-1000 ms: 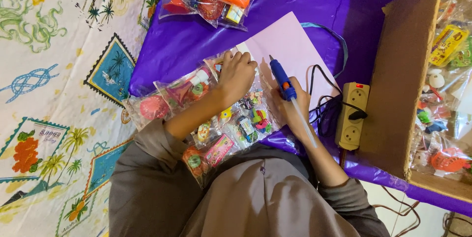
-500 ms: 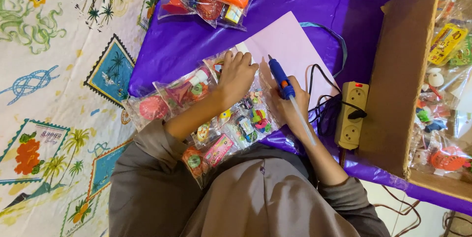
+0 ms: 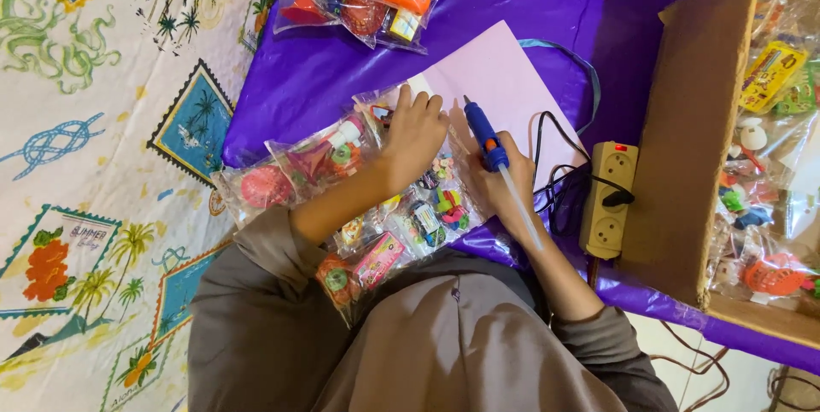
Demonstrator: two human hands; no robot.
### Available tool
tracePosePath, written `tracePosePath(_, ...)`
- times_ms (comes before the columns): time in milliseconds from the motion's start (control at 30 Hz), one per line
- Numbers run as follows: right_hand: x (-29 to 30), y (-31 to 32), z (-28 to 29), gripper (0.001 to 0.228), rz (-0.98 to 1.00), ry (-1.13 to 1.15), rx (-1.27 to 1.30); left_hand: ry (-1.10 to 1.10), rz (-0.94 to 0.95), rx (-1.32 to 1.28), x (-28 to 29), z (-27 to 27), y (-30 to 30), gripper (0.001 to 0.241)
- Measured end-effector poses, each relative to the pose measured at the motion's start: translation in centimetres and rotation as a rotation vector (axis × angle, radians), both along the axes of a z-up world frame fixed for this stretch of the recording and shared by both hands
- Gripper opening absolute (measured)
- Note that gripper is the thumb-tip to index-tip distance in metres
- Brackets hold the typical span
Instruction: Sealing small plastic bags containing various items using a hot glue gun.
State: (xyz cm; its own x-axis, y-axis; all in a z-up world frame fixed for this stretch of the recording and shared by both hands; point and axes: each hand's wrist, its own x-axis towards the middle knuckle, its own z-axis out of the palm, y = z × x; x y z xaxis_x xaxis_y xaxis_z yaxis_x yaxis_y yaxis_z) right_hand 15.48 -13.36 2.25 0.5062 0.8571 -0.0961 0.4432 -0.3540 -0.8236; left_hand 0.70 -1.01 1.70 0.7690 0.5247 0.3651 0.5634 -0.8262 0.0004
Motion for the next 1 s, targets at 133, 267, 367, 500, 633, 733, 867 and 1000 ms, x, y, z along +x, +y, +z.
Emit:
tracePosePath(133, -0.2, -0.1, 0.3, 0.019, 0.003, -0.006, 0.019, 0.009, -0.014, 0.039, 0.2, -1.2, 0.0, 0.011)
tracePosePath(267, 0.2, -0.1, -0.5, 0.019, 0.007, -0.043, 0.033, -0.028, -0.029, 0.073, 0.1, -1.0, -0.2, 0.007)
tracePosePath(367, 0.1, -0.1, -0.4, 0.019, 0.007, -0.054, 0.032, -0.043, -0.032, 0.088, 0.1, -1.0, -0.3, 0.005)
tracePosePath(500, 0.0, 0.0, -0.2, 0.020, 0.007, -0.048, 0.014, -0.057, -0.032, 0.105, 0.0, -1.5, -0.1, 0.005)
tracePosePath(633, -0.2, -0.1, 0.4, 0.021, 0.004, -0.021, 0.021, 0.007, -0.003, 0.003, -0.4, 0.2, -0.5, 0.018)
tracePosePath(733, 0.0, 0.0, 0.2, 0.019, -0.004, -0.012, 0.014, -0.002, 0.014, -0.021, -0.5, 0.2, -0.4, 0.024)
tracePosePath(867, -0.1, 0.0, 0.1, 0.019, -0.011, 0.015, 0.012, -0.033, 0.025, -0.043, -0.3, 0.2, -1.4, 0.027)
tracePosePath(1000, -0.2, -0.1, 0.5, 0.017, 0.010, 0.035, 0.040, -0.053, -0.002, -0.075, 0.0, 0.9, -3.0, 0.021)
